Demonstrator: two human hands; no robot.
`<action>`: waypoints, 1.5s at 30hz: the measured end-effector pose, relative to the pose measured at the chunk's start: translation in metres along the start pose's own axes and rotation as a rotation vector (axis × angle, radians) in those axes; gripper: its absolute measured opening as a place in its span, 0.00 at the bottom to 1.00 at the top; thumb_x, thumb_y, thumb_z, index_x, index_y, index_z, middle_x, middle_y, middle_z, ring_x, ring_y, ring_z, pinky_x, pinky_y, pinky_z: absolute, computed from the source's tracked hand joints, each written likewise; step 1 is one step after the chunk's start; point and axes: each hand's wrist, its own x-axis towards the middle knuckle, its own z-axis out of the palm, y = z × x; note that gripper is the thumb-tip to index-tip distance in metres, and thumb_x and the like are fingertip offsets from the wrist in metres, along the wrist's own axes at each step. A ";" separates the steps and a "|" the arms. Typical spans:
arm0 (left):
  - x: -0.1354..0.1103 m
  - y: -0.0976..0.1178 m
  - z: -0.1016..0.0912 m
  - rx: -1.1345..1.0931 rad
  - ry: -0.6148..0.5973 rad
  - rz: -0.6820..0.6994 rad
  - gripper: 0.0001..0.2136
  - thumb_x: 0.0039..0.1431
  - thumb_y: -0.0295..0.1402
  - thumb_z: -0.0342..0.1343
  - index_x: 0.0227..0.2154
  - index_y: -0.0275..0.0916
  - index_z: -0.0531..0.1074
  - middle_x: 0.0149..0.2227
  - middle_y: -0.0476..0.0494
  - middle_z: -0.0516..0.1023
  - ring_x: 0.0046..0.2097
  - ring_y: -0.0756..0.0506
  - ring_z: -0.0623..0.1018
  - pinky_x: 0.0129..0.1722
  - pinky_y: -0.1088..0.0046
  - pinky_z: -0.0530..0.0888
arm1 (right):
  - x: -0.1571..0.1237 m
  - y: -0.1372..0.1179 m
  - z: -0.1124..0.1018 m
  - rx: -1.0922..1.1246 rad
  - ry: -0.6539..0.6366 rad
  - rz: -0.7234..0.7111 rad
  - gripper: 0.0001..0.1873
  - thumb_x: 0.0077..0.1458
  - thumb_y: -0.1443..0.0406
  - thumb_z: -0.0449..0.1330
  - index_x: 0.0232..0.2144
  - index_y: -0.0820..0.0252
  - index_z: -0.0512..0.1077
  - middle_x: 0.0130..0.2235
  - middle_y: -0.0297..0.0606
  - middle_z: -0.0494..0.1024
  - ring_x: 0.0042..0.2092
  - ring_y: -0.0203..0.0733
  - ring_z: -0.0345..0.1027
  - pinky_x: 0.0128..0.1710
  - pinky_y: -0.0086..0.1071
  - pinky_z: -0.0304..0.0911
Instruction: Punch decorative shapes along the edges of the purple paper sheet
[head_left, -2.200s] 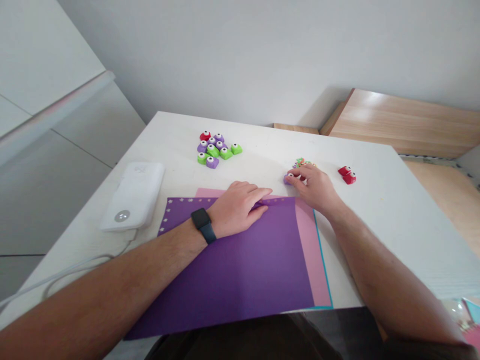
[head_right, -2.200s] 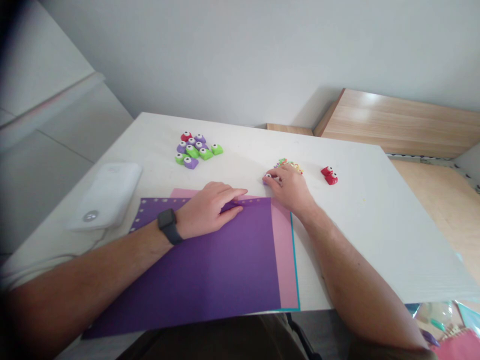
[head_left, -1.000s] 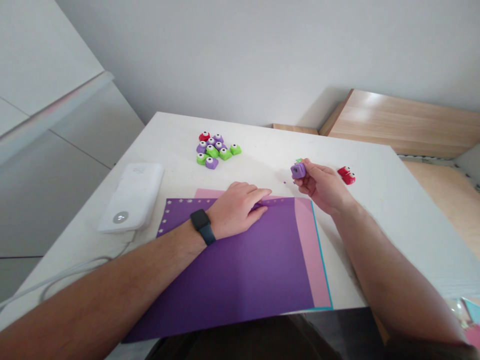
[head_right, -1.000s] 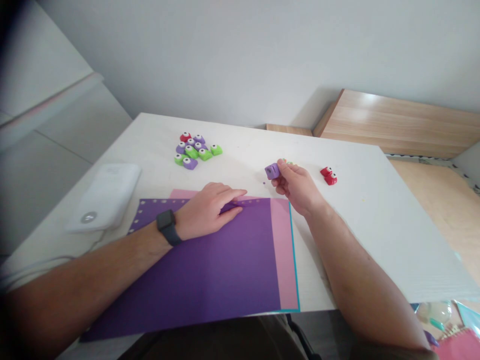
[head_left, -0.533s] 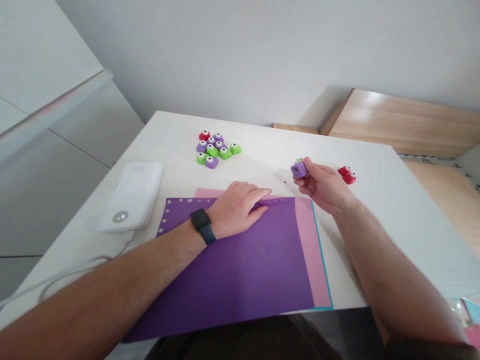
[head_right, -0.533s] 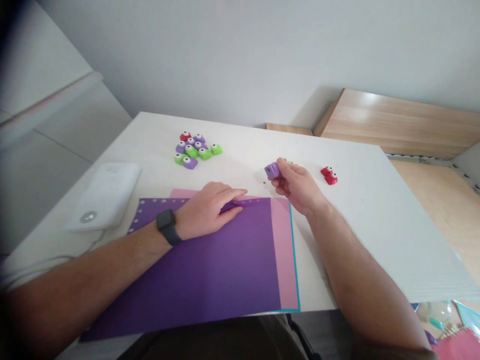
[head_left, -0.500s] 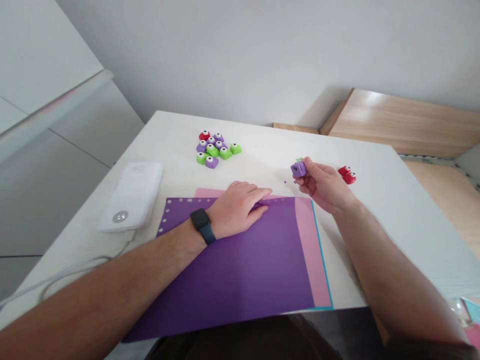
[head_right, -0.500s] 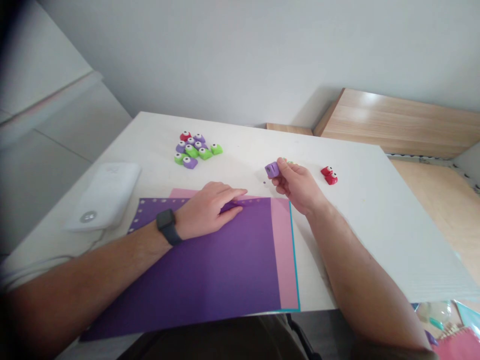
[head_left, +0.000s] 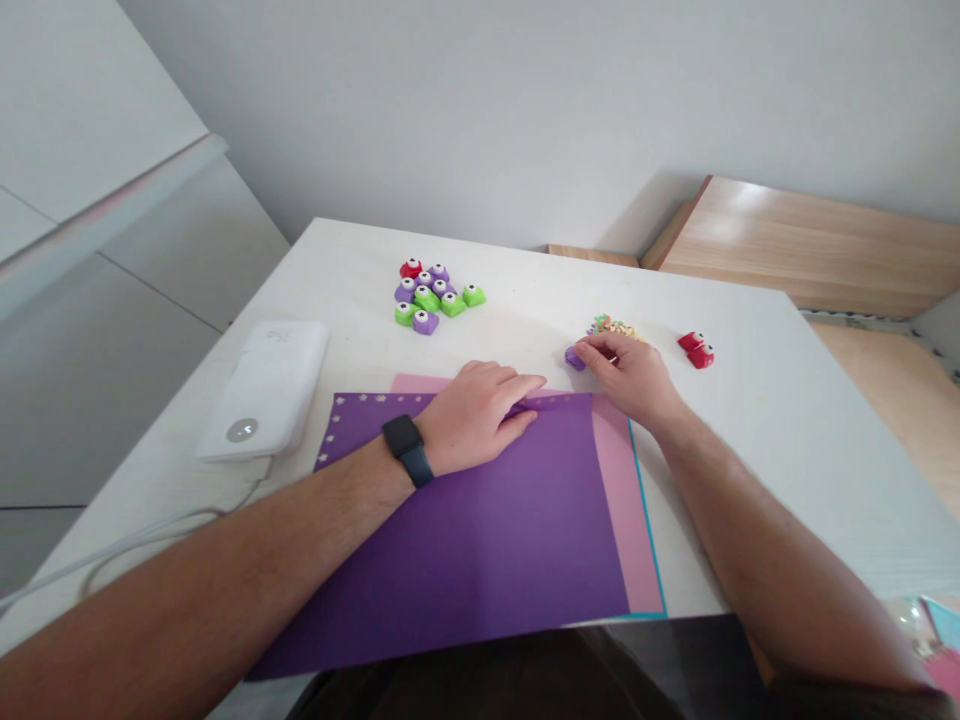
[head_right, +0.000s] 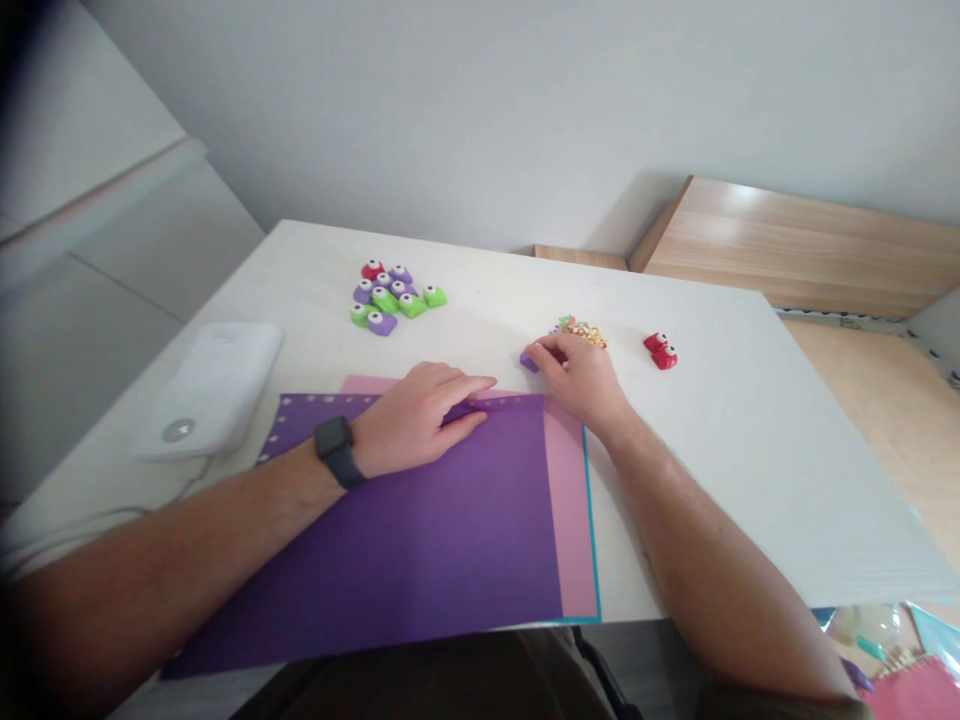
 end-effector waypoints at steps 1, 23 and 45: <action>0.000 0.000 0.000 0.000 0.000 -0.001 0.16 0.67 0.36 0.56 0.55 0.39 0.72 0.42 0.42 0.78 0.45 0.41 0.75 0.49 0.61 0.70 | 0.000 0.001 0.000 0.090 0.002 0.043 0.17 0.62 0.52 0.60 0.34 0.57 0.80 0.31 0.36 0.81 0.30 0.37 0.66 0.31 0.33 0.59; 0.000 0.000 0.000 -0.005 0.000 -0.006 0.15 0.68 0.36 0.55 0.55 0.39 0.72 0.42 0.41 0.78 0.45 0.41 0.76 0.49 0.60 0.70 | -0.010 -0.029 -0.014 1.024 -0.303 0.253 0.17 0.64 0.52 0.60 0.35 0.59 0.75 0.29 0.35 0.71 0.26 0.34 0.56 0.22 0.29 0.45; 0.000 0.001 -0.001 0.001 -0.005 0.002 0.16 0.68 0.36 0.55 0.55 0.38 0.71 0.43 0.41 0.78 0.45 0.41 0.76 0.48 0.60 0.70 | -0.013 -0.032 -0.013 0.885 -0.320 0.245 0.21 0.64 0.47 0.57 0.34 0.57 0.75 0.29 0.36 0.72 0.25 0.35 0.57 0.21 0.30 0.47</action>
